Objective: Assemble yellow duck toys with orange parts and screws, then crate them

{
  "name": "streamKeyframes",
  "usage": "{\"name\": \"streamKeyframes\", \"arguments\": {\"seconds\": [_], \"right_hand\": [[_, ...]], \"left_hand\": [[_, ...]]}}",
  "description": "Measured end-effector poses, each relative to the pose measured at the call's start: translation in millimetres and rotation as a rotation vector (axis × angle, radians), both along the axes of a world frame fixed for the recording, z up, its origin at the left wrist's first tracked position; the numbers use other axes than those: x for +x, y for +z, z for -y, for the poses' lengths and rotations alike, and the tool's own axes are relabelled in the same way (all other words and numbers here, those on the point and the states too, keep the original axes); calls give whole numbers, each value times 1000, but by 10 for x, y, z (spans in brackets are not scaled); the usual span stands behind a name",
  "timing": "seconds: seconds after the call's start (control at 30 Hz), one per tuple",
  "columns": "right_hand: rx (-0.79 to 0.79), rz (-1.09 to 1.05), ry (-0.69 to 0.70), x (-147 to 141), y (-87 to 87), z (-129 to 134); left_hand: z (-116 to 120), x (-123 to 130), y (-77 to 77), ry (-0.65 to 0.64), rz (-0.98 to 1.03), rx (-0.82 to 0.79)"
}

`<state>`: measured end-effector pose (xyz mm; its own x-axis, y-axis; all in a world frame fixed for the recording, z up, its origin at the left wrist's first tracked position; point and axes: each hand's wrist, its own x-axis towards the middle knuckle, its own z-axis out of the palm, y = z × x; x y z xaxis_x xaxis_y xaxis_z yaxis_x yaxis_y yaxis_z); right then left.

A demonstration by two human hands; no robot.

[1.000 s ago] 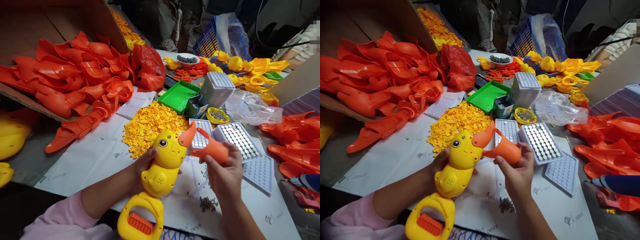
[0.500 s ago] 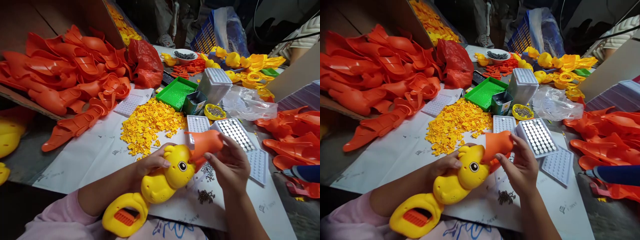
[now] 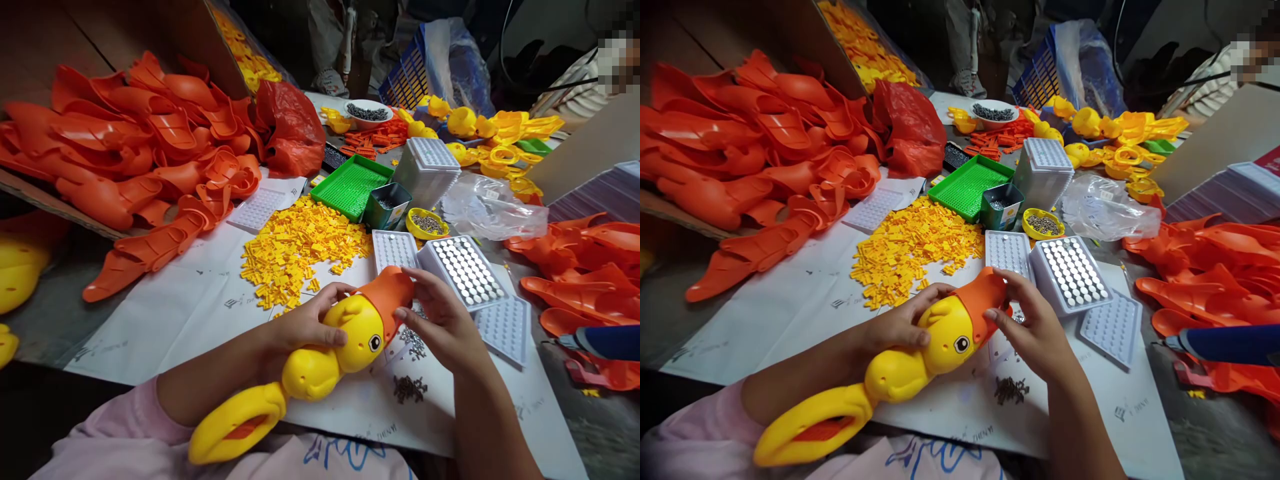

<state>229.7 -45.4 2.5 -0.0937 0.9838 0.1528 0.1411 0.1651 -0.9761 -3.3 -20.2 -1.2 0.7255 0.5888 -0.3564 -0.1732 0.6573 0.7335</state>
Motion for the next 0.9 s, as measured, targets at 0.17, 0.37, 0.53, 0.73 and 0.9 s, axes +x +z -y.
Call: {"name": "streamKeyframes", "arguments": {"seconds": [0.17,0.37,0.53,0.73,0.9], "right_hand": [[-105,-139,-129,-150,29,27],[-196,-223,-262,-336,20,91],[-152,-206,-237,-305,3,118],[-169,-144,-155,-272,-12,112],[307,-13,-323,-229,-64,100]], "left_hand": [[41,17,-92,52,-130,200],[175,-19,-154,77,-235,337],[225,-54,-209,106,-233,479],[243,-38,-209,134,-256,439],[55,-68,-82,256,-25,189]]}}
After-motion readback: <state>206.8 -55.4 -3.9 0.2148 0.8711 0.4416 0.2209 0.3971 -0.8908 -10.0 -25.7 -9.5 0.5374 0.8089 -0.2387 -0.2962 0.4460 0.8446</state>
